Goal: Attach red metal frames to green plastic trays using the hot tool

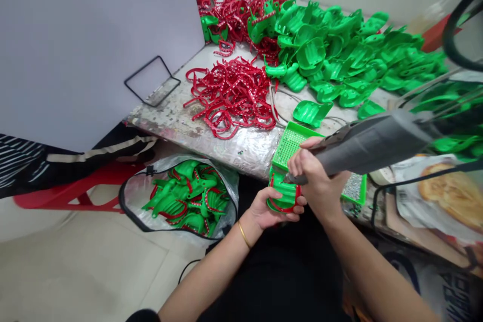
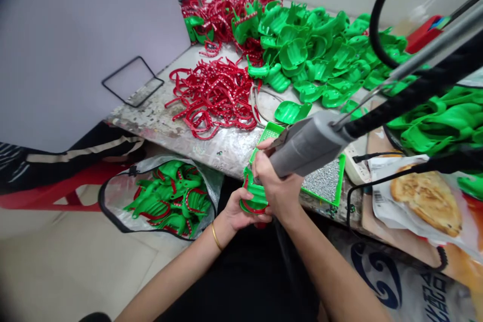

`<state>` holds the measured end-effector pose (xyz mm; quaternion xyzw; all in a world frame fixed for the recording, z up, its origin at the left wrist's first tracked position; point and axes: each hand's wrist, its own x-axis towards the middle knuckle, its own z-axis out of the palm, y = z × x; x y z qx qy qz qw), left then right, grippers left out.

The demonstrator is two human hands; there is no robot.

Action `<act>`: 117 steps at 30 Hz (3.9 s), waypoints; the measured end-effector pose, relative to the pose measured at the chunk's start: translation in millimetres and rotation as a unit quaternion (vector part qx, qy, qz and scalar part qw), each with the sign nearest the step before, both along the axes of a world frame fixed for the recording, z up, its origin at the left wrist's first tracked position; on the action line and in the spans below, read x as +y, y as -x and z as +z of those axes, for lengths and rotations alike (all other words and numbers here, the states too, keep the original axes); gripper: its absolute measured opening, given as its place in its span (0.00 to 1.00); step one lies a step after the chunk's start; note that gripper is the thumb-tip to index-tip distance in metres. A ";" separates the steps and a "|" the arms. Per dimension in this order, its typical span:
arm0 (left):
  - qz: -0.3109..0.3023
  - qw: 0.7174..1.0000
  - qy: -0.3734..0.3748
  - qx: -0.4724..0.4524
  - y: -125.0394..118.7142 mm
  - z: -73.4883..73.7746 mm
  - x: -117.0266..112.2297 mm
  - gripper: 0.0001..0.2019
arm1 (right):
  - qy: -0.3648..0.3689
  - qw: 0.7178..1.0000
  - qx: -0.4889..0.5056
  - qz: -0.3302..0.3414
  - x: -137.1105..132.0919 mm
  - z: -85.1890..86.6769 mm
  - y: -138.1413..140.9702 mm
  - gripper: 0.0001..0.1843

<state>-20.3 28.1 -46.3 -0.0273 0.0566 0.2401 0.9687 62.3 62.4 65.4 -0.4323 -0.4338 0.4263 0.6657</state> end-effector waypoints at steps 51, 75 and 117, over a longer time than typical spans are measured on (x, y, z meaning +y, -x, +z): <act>-0.019 0.676 -0.484 0.556 153.5 38.8 -15.9 0.29 | -0.066 0.994 0.002 -0.092 29.0 33.9 -46.2 0.09; 0.026 0.260 -0.786 0.560 -100.7 87.2 247.7 0.15 | -0.025 0.953 -0.169 -0.250 27.2 24.0 -127.8 0.25; 0.193 0.964 -0.119 0.136 90.5 11.7 15.1 0.28 | 0.079 0.701 -0.705 0.073 107.8 -46.7 12.3 0.09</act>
